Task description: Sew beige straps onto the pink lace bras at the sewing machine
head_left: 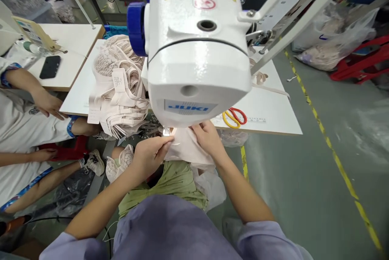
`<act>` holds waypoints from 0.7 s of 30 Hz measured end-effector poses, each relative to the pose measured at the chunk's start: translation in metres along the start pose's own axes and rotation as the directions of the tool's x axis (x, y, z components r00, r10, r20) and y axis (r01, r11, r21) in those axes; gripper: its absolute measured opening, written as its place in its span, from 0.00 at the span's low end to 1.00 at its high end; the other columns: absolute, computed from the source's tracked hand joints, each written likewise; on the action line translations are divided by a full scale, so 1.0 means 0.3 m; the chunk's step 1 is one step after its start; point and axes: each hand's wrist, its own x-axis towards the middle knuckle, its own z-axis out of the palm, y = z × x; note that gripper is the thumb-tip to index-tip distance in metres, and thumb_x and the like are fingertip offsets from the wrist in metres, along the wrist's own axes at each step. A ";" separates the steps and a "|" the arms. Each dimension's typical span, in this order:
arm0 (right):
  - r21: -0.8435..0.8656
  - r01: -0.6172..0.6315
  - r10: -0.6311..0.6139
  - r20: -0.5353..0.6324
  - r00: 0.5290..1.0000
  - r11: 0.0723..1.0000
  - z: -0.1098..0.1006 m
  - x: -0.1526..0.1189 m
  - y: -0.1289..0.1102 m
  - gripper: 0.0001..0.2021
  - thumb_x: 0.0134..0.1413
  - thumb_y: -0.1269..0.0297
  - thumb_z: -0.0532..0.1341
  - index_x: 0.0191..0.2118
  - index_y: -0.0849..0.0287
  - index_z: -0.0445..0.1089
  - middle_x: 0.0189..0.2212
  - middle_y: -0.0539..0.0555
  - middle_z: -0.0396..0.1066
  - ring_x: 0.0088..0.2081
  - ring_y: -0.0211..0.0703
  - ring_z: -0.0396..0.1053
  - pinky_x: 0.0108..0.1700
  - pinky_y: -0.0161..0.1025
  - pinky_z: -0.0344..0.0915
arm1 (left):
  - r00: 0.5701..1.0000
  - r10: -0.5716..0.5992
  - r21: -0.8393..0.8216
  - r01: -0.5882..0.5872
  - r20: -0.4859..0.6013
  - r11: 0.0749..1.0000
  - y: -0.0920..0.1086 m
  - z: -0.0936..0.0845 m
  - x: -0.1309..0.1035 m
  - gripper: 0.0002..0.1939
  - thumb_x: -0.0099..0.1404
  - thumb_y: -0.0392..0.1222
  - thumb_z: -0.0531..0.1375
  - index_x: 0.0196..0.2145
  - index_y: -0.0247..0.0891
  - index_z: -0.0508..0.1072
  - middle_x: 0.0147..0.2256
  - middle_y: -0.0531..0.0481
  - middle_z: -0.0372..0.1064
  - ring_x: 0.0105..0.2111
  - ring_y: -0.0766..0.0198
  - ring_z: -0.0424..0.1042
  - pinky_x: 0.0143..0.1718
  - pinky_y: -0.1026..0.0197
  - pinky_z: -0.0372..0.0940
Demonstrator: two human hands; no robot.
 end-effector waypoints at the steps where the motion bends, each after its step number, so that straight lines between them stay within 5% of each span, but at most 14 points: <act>1: 0.141 -0.101 0.100 0.016 0.995 0.985 0.014 -0.024 0.010 0.15 0.60 0.48 0.59 0.39 0.55 0.68 0.26 0.47 0.70 0.26 0.39 0.65 0.29 0.35 0.62 | 0.998 -0.058 -0.057 0.058 0.015 0.997 0.000 -0.007 -0.005 0.13 0.73 0.40 0.55 0.45 0.38 0.79 0.43 0.47 0.81 0.42 0.60 0.80 0.43 0.62 0.73; 5: 0.508 -0.439 0.380 0.222 0.898 0.741 0.062 -0.135 0.027 0.25 0.55 0.36 0.59 0.41 0.55 0.67 0.29 0.51 0.73 0.25 0.42 0.69 0.25 0.37 0.65 | 0.975 -0.198 -0.202 0.214 0.100 0.956 -0.001 -0.036 -0.031 0.13 0.72 0.42 0.56 0.46 0.40 0.80 0.42 0.48 0.81 0.41 0.60 0.80 0.40 0.63 0.74; 8: 0.539 -0.489 0.399 0.284 0.872 0.685 0.082 -0.199 0.022 0.28 0.55 0.33 0.56 0.42 0.56 0.68 0.30 0.53 0.74 0.26 0.43 0.70 0.25 0.38 0.66 | 0.964 -0.225 -0.244 0.255 0.144 0.936 -0.010 -0.048 -0.055 0.13 0.72 0.43 0.56 0.46 0.40 0.80 0.42 0.48 0.81 0.39 0.61 0.80 0.38 0.64 0.74; 11: 0.534 -0.431 0.364 0.233 0.902 0.727 0.094 -0.241 0.016 0.24 0.54 0.37 0.61 0.38 0.55 0.67 0.25 0.49 0.69 0.22 0.38 0.64 0.22 0.35 0.62 | 0.958 -0.234 -0.230 0.268 0.165 0.936 -0.021 -0.061 -0.078 0.13 0.72 0.44 0.56 0.44 0.41 0.80 0.40 0.48 0.81 0.37 0.61 0.79 0.36 0.64 0.73; 14: 0.426 -0.303 0.271 0.134 0.953 0.853 0.104 -0.278 0.011 0.17 0.57 0.45 0.63 0.35 0.54 0.67 0.23 0.46 0.66 0.21 0.36 0.62 0.22 0.34 0.62 | 0.951 -0.244 -0.176 0.278 0.192 0.944 -0.021 -0.077 -0.098 0.14 0.72 0.46 0.55 0.46 0.40 0.78 0.40 0.47 0.80 0.38 0.60 0.79 0.37 0.63 0.73; 17: 0.144 -0.013 0.008 0.035 0.999 0.990 0.115 -0.317 0.011 0.11 0.62 0.53 0.61 0.36 0.54 0.73 0.28 0.50 0.72 0.28 0.41 0.70 0.30 0.38 0.69 | 0.959 -0.142 -0.079 0.166 0.244 0.983 -0.005 -0.072 -0.117 0.23 0.66 0.51 0.62 0.55 0.38 0.71 0.47 0.43 0.77 0.46 0.55 0.76 0.45 0.57 0.71; 19: -0.032 0.244 -0.243 0.024 0.970 0.969 0.124 -0.340 0.015 0.07 0.63 0.59 0.61 0.37 0.53 0.76 0.31 0.52 0.75 0.34 0.45 0.74 0.37 0.43 0.72 | 0.956 -0.015 -0.006 0.017 0.292 1.000 0.002 -0.050 -0.125 0.28 0.63 0.52 0.65 0.56 0.36 0.70 0.45 0.42 0.76 0.46 0.53 0.75 0.47 0.53 0.69; 21: -0.126 0.460 -0.455 0.065 0.888 0.879 0.130 -0.358 0.020 0.05 0.62 0.64 0.62 0.40 0.50 0.77 0.32 0.53 0.76 0.37 0.47 0.76 0.41 0.46 0.74 | 0.940 0.109 0.062 -0.136 0.324 0.989 -0.006 -0.020 -0.130 0.15 0.65 0.46 0.63 0.45 0.35 0.75 0.34 0.46 0.76 0.37 0.56 0.75 0.41 0.54 0.68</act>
